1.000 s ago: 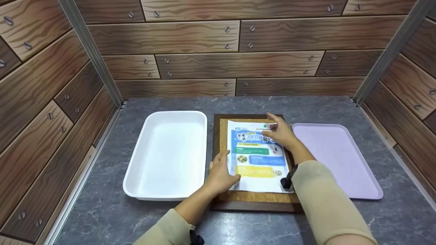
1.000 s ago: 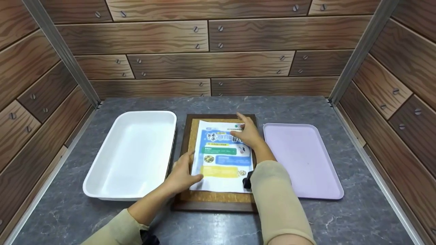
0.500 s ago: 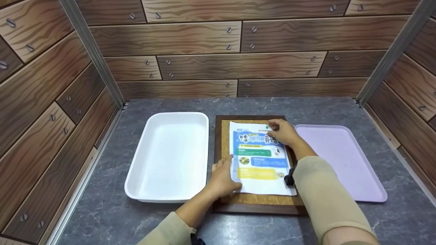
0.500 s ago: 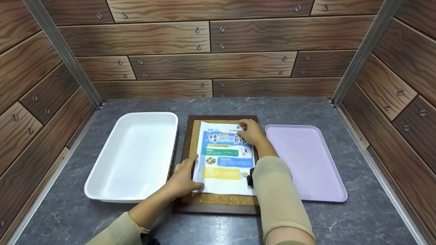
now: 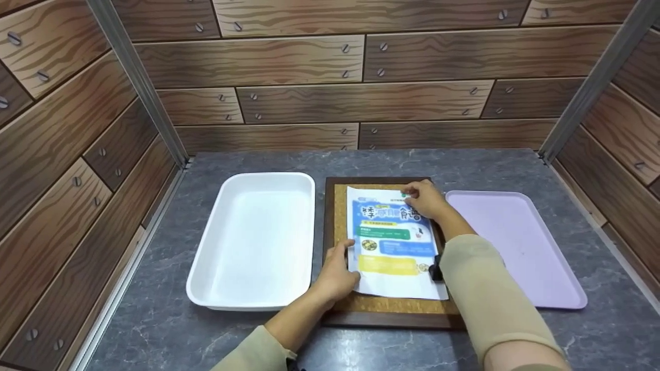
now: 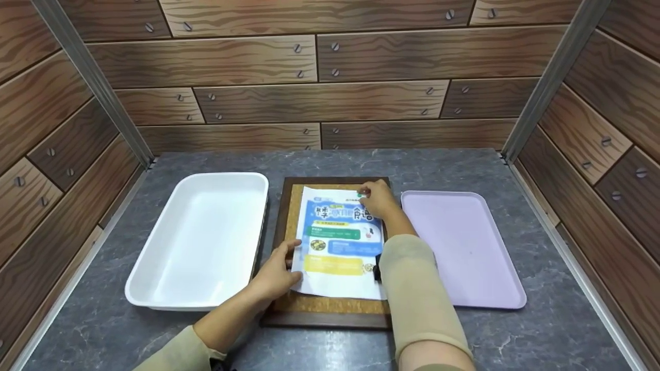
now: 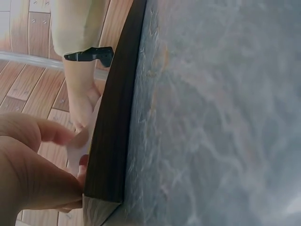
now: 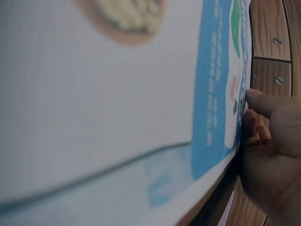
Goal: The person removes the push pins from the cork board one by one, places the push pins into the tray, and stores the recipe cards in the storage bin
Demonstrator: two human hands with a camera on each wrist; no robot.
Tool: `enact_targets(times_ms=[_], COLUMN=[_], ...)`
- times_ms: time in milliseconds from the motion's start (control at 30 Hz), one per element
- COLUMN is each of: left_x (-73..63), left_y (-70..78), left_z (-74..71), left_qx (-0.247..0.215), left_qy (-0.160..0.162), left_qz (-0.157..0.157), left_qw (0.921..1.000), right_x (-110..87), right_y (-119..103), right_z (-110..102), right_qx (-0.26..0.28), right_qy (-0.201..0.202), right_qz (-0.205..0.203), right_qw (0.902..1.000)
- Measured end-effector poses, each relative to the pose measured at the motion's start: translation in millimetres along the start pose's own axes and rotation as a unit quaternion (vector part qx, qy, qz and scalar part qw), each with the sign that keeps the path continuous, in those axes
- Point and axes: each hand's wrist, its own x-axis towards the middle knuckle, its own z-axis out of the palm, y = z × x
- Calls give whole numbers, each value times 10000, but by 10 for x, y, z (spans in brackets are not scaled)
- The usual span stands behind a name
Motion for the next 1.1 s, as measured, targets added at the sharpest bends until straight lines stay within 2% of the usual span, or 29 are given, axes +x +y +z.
enact_targets(times_ms=[367,667,867,1100], left_x=[-3,-1,-11,-26], left_y=[-25,-50,-59,-60], left_z=[-48,-51,-51,-26], left_qx=[-415,-585,-590,-598], left_qy=[-171,-179,-149,-166], left_qz=[-160,-164,-121,-79], left_qw=[9989,9980,9981,9980], right_x=[23,56,102,50], right_y=[-31,-90,-120,-88], right_z=[23,35,44,60], right_qx=[11,33,8,68], right_qy=[381,414,459,461], right_qz=[159,249,58,121], right_qw=[9991,9988,9989,9988])
